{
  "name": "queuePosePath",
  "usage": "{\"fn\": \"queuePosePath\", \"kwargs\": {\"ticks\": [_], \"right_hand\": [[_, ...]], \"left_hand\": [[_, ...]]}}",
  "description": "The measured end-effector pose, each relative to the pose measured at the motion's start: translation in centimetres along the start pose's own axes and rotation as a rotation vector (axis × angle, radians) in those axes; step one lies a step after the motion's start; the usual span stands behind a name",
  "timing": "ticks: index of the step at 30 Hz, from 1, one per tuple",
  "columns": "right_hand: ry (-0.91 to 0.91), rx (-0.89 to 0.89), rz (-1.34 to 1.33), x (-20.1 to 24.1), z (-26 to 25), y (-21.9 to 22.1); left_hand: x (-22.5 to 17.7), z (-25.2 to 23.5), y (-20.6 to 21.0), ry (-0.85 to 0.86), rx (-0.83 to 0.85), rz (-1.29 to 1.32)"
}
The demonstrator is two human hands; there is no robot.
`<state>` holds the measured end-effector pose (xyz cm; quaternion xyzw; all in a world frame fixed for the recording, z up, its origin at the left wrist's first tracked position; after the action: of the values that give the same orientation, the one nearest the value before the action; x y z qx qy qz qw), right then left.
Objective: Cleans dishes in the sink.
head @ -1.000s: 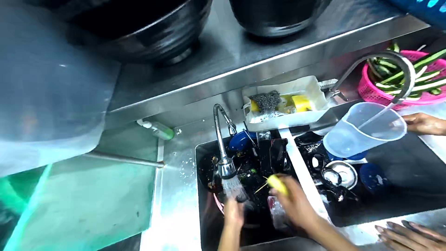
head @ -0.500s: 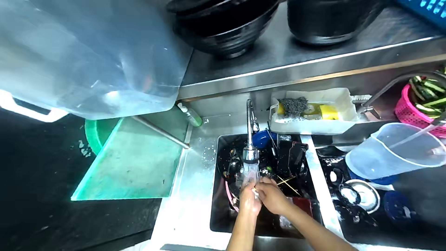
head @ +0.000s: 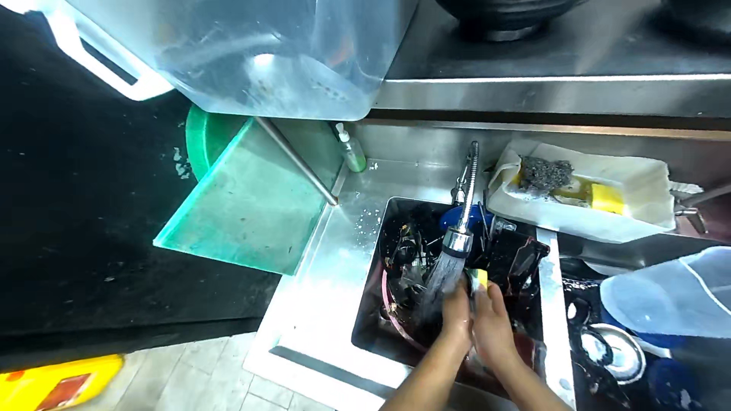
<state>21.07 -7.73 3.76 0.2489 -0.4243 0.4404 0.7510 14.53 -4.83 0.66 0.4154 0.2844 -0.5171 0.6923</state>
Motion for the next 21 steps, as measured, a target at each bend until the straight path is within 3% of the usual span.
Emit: {"fn": "queuePosePath", "kwargs": {"ticks": [1, 4, 5, 7, 10, 13, 17, 21], "right_hand": [[-0.038, -0.005, 0.087, -0.1, 0.1, 0.0], [-0.193, -0.107, 0.338, 1.4, -0.6, -3.2], [-0.224, -0.164, 0.392, 2.2, -1.0, -5.3], [-0.24, -0.316, 0.439, 2.9, -1.4, -10.2], [-0.099, -0.6, 0.492, -0.2, -1.5, -19.1], [0.178, -0.72, 0.598, -5.5, -1.3, -26.9], [0.462, -0.68, 0.51, -10.7, -1.1, -31.1], [0.383, -0.698, 0.692, -11.6, -1.1, -31.4]], "left_hand": [[-0.5, -0.6, -0.2, 0.14, 0.016, -0.095], [-2.1, -1.8, -0.9, 0.447, 0.287, -0.577], [-2.7, -2.5, -1.8, 0.499, 0.287, -0.686], [-3.8, -5.0, -5.3, 0.536, 0.076, -0.733], [-3.2, -10.0, -10.8, 0.13, -0.303, -0.584], [-1.2, -12.5, -11.9, -0.227, -0.354, -0.263], [-0.1, -14.9, -11.6, -0.302, -0.351, -0.2], [-0.6, -15.2, -11.0, -0.305, -0.339, -0.177]]}}
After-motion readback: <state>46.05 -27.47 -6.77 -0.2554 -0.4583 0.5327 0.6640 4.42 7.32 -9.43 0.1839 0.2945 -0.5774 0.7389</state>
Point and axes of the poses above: each hand's wrist, its own z-axis away from the middle knuckle, its own y-axis out of the palm, x = y × z, the point moved 5 cm from there along -z, towards the middle knuckle, and after that the axes turned 10 degrees about y, right-handed, at the moved point
